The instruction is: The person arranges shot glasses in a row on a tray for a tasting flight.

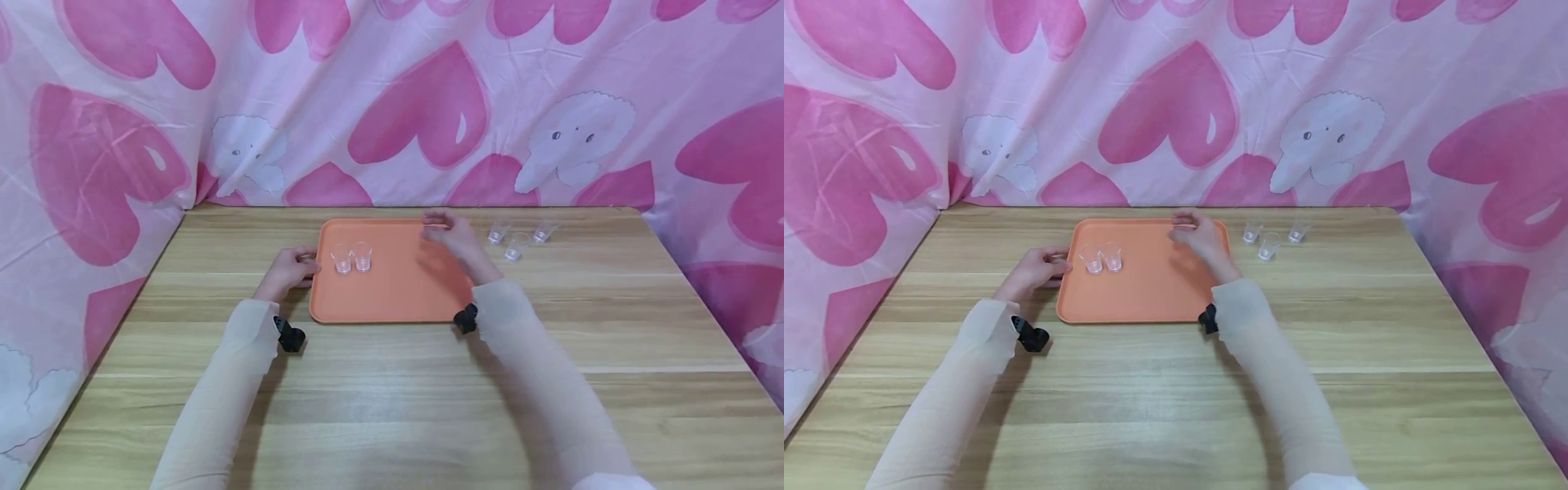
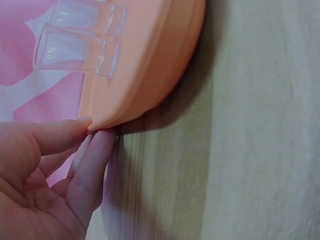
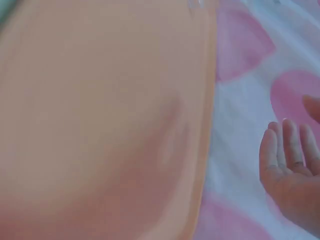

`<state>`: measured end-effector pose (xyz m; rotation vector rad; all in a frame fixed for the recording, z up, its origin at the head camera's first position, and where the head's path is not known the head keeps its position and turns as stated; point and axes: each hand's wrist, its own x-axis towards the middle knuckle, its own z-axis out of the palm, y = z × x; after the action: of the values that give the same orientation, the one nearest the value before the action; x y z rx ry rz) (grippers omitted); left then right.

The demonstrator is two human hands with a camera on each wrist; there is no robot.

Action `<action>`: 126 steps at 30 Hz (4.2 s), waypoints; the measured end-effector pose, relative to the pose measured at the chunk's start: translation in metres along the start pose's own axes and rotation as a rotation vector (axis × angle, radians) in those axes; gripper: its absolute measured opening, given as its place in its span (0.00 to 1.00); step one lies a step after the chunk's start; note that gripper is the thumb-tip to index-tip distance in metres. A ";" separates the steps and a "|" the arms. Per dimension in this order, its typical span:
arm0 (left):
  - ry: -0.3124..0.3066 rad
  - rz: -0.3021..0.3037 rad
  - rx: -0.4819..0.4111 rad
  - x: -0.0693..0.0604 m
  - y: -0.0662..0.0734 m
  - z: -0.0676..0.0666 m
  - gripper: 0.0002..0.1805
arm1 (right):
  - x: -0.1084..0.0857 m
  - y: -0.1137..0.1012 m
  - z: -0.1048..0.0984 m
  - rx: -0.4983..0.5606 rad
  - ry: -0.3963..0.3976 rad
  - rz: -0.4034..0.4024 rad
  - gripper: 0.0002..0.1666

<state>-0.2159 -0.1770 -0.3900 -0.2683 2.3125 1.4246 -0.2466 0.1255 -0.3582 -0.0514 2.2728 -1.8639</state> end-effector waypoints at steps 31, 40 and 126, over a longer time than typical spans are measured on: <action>0.022 -0.005 -0.032 -0.001 0.000 0.002 0.26 | -0.025 0.025 -0.177 0.078 0.467 -0.142 0.20; 0.017 -0.019 -0.026 -0.002 0.003 0.002 0.27 | -0.027 0.037 -0.194 -0.119 0.504 0.040 0.16; 0.017 -0.020 -0.022 0.002 -0.001 0.002 0.27 | -0.022 -0.032 -0.118 0.090 0.310 -0.021 0.20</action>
<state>-0.2170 -0.1753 -0.3923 -0.3106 2.3021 1.4444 -0.2488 0.2366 -0.3020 0.2450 2.3822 -2.1100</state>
